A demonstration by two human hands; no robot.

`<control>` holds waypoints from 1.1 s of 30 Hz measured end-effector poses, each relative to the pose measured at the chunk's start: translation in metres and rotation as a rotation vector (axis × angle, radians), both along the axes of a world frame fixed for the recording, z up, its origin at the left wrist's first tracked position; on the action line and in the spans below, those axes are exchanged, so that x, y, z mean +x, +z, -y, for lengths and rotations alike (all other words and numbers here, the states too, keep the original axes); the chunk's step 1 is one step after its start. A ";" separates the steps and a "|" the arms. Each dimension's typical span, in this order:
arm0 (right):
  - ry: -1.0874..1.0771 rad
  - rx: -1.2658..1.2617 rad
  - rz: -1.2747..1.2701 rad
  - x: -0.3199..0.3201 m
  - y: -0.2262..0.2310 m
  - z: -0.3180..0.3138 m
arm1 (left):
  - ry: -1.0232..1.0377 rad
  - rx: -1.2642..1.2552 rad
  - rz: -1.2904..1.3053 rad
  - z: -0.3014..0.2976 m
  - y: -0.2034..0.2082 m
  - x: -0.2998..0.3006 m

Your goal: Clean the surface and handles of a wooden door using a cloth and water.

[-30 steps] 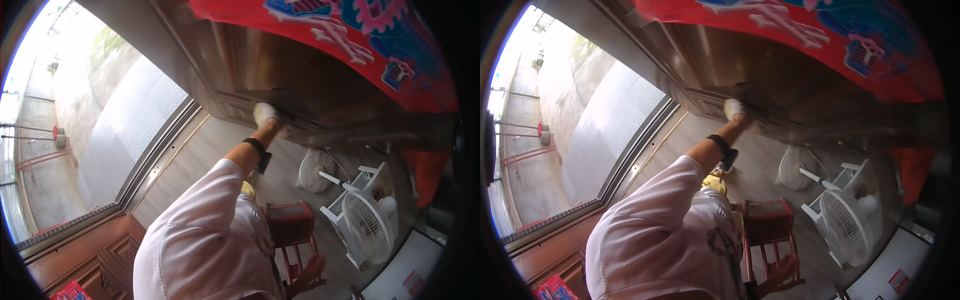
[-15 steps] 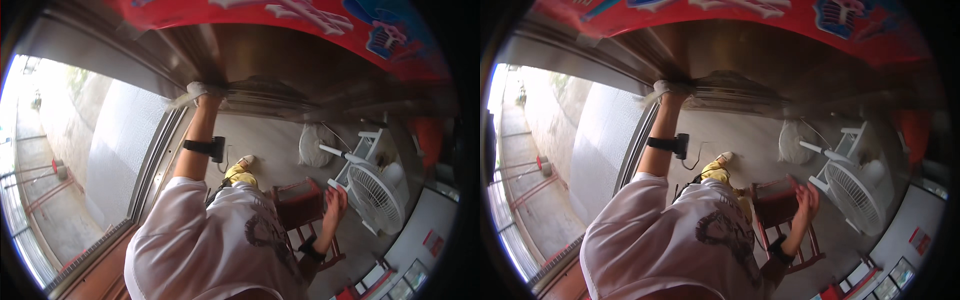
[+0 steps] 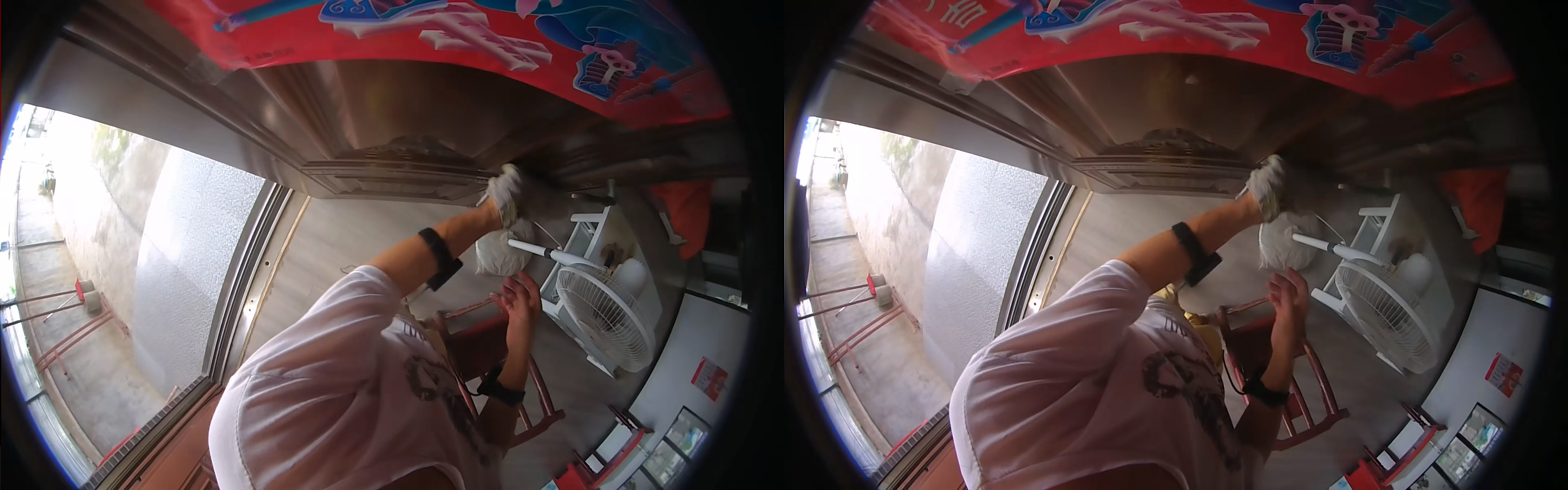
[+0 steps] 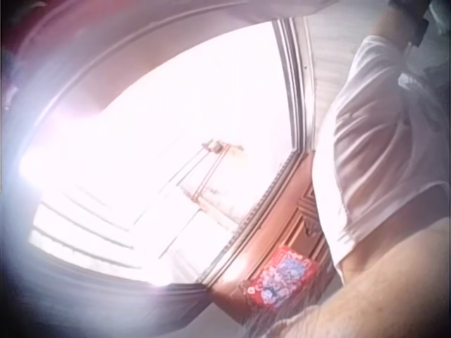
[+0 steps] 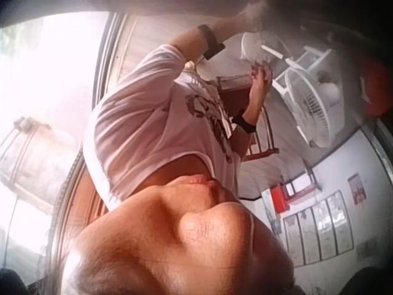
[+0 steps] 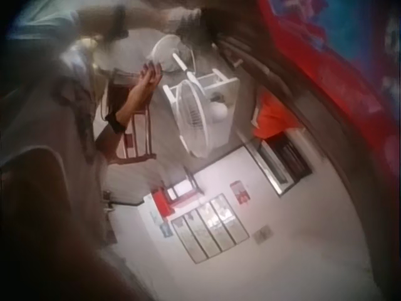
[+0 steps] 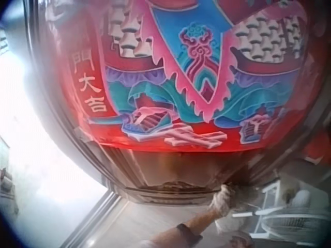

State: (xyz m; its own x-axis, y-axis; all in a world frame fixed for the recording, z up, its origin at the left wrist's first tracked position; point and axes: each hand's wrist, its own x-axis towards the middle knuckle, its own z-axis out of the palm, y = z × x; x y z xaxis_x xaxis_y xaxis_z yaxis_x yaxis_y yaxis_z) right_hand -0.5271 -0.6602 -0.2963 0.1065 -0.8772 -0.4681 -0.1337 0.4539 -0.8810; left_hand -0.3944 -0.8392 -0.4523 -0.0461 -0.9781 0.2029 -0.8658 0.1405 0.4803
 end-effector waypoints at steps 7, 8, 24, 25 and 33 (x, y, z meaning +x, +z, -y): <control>-0.158 0.061 0.605 0.039 -0.040 0.008 | -0.654 0.116 -0.437 -0.172 0.119 0.052; -0.105 0.007 0.654 0.056 -0.053 0.010 | -0.626 0.435 0.054 -0.187 0.177 0.073; -0.217 -0.077 0.663 0.194 -0.131 0.103 | 0.076 0.427 -1.160 -0.230 0.137 0.162; -0.273 -0.111 0.481 0.207 -0.163 0.105 | 0.160 0.485 -1.254 -0.222 0.142 0.162; 0.035 0.484 1.006 0.247 -0.091 0.063 | 0.318 0.566 -0.833 -0.270 0.155 0.218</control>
